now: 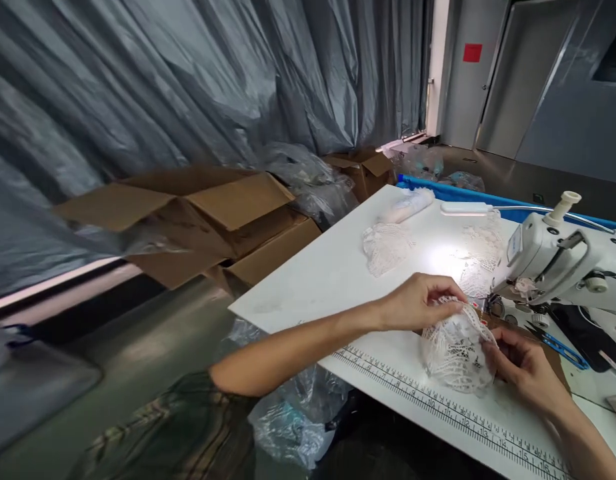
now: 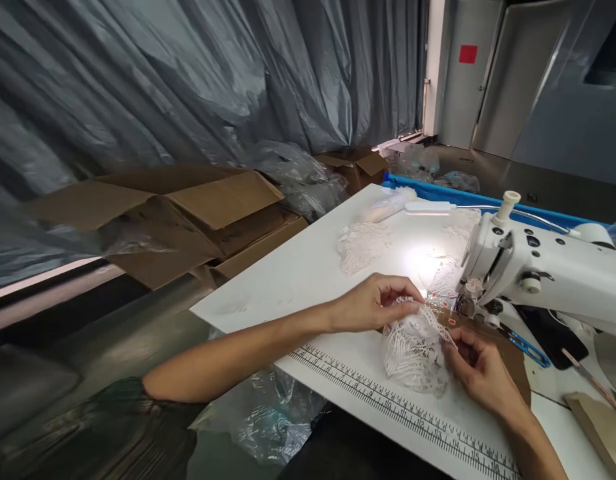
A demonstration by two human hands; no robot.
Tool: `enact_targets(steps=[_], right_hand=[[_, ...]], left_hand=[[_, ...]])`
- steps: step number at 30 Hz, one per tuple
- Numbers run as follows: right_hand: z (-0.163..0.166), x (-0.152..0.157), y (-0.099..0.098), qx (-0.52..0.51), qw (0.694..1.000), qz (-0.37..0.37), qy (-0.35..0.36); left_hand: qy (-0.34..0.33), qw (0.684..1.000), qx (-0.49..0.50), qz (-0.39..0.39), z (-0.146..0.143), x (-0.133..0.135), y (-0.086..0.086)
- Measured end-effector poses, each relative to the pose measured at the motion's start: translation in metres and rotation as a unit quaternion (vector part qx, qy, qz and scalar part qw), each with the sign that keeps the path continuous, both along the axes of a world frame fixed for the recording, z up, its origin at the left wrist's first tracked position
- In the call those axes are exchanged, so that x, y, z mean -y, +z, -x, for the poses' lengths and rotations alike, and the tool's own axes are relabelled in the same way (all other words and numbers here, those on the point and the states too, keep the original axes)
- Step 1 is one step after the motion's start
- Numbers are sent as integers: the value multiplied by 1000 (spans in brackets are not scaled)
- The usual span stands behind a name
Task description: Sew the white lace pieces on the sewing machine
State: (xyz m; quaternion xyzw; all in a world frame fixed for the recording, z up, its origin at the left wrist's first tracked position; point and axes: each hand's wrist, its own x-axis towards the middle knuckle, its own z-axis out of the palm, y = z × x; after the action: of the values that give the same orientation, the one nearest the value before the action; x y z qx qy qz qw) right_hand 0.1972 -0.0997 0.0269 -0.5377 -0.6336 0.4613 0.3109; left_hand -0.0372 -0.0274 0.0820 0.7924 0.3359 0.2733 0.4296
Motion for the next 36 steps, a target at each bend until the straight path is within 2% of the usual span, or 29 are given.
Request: enact_targets(steps=[3, 5, 7, 10, 13, 16, 18, 21, 23, 25, 27, 28, 32, 36], right_hand=[[0, -6, -1, 56, 995, -10, -84], [0, -10, -1, 135, 981, -45, -134], [0, -12, -1, 185, 968, -71, -153], [-1, -12, 1, 198, 968, -72, -137], [-4, -12, 4, 206, 970, -44, -125], [-8, -13, 4, 189, 971, -18, -143], [-11, -13, 4, 168, 975, -14, -148], [-13, -13, 5, 164, 977, -10, -138], [-12, -12, 8, 172, 976, -15, -131], [-11, -11, 11, 185, 974, -29, -124], [-8, -11, 14, 199, 974, -39, -104], [-7, -11, 14, 209, 973, -44, -92], [-2, -12, 15, 280, 953, -64, -96], [0, -11, 14, 280, 950, -63, -124]], left_hand=[[-1, 987, -114, -116, -1, -23, -8], [-5, 959, -196, -206, -9, -39, -16], [6, 930, -253, -267, -24, -56, -27], [-4, 904, -304, -301, -54, -82, -41], [-52, 902, -281, -325, -79, -107, -50], [-92, 905, -263, -322, -88, -126, -54], [-89, 910, -236, -328, -85, -131, -56], [-51, 920, -142, -361, -70, -120, -59], [-71, 920, -96, -372, -59, -102, -60], [-158, 911, -79, -373, -48, -77, -61], [-262, 883, -67, -384, -40, -54, -61], [-282, 868, -68, -404, -37, -45, -61], [-235, 831, -165, -477, -29, -31, -57], [-180, 828, -212, -488, -26, -36, -57]])
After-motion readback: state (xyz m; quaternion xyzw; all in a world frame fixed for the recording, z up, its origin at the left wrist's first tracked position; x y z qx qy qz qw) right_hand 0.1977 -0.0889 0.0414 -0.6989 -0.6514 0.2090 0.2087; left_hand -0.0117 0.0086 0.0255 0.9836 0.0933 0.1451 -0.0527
